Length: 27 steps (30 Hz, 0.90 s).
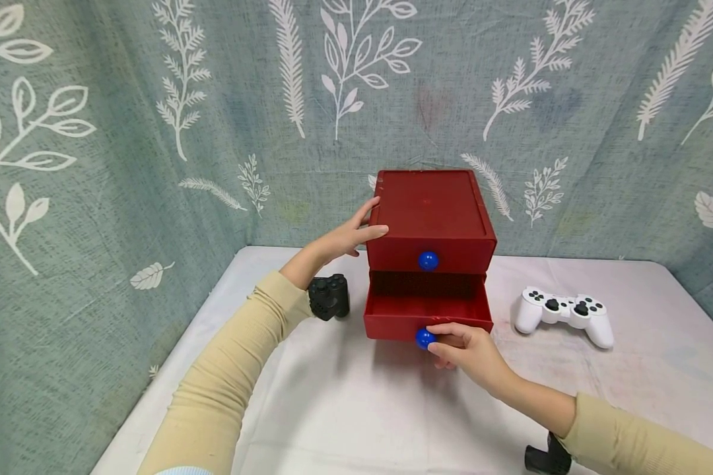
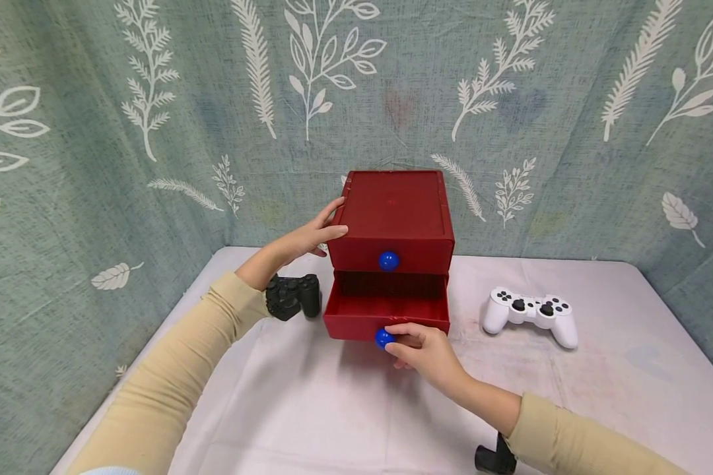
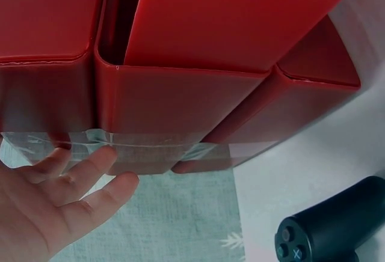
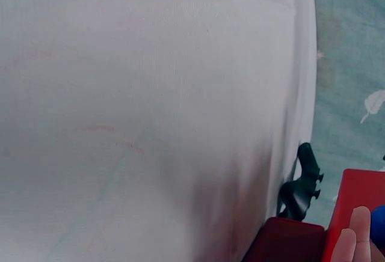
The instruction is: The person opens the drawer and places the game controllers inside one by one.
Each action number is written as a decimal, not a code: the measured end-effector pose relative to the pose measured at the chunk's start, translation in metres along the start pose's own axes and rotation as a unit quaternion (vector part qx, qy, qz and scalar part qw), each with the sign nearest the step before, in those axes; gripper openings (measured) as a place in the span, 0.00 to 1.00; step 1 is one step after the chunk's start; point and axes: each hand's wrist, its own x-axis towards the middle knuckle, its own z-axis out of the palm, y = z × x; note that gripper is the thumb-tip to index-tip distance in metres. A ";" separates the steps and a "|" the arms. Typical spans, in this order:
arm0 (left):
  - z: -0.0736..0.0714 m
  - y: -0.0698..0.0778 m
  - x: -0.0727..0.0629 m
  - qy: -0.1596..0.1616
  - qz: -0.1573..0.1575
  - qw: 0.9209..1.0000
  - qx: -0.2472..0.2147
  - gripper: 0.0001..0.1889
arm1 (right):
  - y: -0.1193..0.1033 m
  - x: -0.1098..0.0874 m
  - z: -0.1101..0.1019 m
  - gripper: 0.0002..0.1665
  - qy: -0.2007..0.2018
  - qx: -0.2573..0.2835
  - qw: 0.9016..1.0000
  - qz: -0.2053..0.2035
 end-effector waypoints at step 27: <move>0.000 0.001 0.000 0.001 -0.001 1.000 -0.001 0.39 | 0.000 -0.033 0.000 0.24 -0.064 0.011 0.998 -0.017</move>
